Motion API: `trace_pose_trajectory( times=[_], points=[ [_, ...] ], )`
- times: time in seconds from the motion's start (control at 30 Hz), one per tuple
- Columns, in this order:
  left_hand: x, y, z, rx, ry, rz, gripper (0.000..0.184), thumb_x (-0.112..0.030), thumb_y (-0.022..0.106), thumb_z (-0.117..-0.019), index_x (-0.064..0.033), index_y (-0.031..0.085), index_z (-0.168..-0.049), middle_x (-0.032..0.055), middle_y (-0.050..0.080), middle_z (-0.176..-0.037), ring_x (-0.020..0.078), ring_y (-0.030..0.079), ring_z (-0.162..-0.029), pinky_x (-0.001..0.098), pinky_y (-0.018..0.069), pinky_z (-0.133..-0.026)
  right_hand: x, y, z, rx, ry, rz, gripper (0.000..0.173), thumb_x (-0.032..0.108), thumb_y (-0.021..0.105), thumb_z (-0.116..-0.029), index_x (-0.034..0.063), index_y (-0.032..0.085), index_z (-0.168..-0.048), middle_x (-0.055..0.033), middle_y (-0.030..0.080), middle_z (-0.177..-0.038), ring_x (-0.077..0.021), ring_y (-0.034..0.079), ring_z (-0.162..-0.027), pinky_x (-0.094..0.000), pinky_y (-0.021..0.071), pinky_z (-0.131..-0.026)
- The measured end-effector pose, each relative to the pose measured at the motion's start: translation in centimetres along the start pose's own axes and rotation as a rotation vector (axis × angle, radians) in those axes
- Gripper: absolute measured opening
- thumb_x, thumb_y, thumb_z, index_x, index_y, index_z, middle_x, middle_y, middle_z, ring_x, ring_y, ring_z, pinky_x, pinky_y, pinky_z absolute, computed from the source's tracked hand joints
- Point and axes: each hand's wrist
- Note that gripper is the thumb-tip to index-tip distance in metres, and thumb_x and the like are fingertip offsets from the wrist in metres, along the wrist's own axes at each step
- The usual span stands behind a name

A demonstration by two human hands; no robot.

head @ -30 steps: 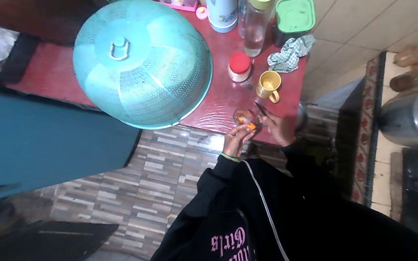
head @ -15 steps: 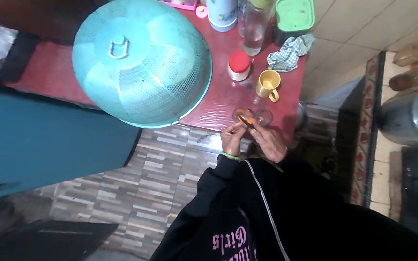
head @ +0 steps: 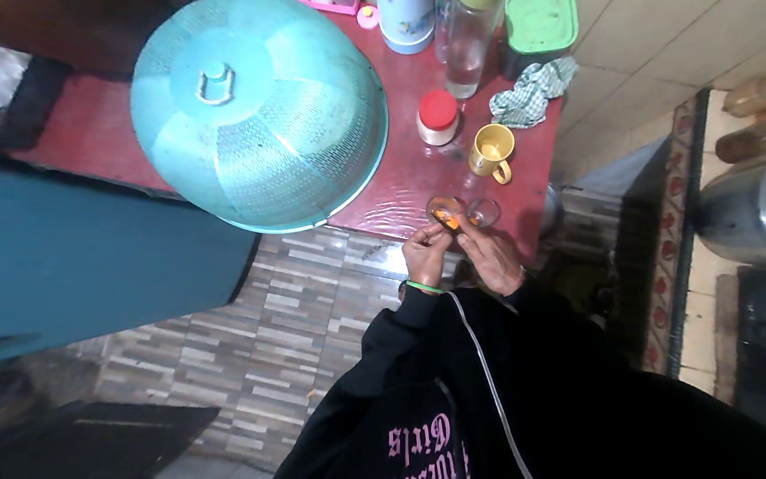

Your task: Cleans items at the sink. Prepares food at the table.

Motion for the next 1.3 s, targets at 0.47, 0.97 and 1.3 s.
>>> trace_pose_trajectory(
  times=[0.47,0.97,1.3],
  points=[
    [-0.3,0.5,0.2,0.047,0.012,-0.043,0.018,0.008,0.074,-0.0823,-0.0002,0.073,-0.099,0.0023,0.074,-0.08,0.0053,0.067,-0.069,0.0238,0.0579,-0.069,-0.5,0.5,-0.4,-0.172,-0.023,0.041,0.039,0.029,0.045,-0.1097,0.0123,0.059,-0.142,-0.0196,0.073,-0.099,-0.0416,0.071,-0.086,-0.0626,0.0545,-0.072],
    [-1.1,-0.7,-0.8,0.248,-0.293,0.351,0.021,0.008,0.052,-0.0971,0.0005,0.07,-0.103,0.0078,0.074,-0.093,0.0142,0.073,-0.081,0.0286,0.0612,-0.081,-2.1,-2.2,-1.2,-0.127,0.203,-0.689,0.039,0.027,0.036,-0.111,0.0084,0.061,-0.133,0.0002,0.051,-0.065,-0.0043,0.039,-0.046,-0.0199,0.0359,-0.044],
    [-0.5,-0.5,-0.8,0.158,-0.289,0.324,0.018,0.01,0.055,-0.0965,0.004,0.068,-0.108,0.0102,0.073,-0.096,0.0178,0.072,-0.084,0.033,0.0612,-0.084,-3.3,-0.8,-2.6,-0.171,0.239,-0.173,0.042,0.033,0.042,-0.1115,0.0065,0.063,-0.137,-0.0217,0.069,-0.089,-0.0332,0.063,-0.069,-0.055,0.0536,-0.069]
  ],
)
Point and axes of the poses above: each hand's wrist, its own z-axis away from the middle knuckle, its own y-axis out of the palm, x = y × z
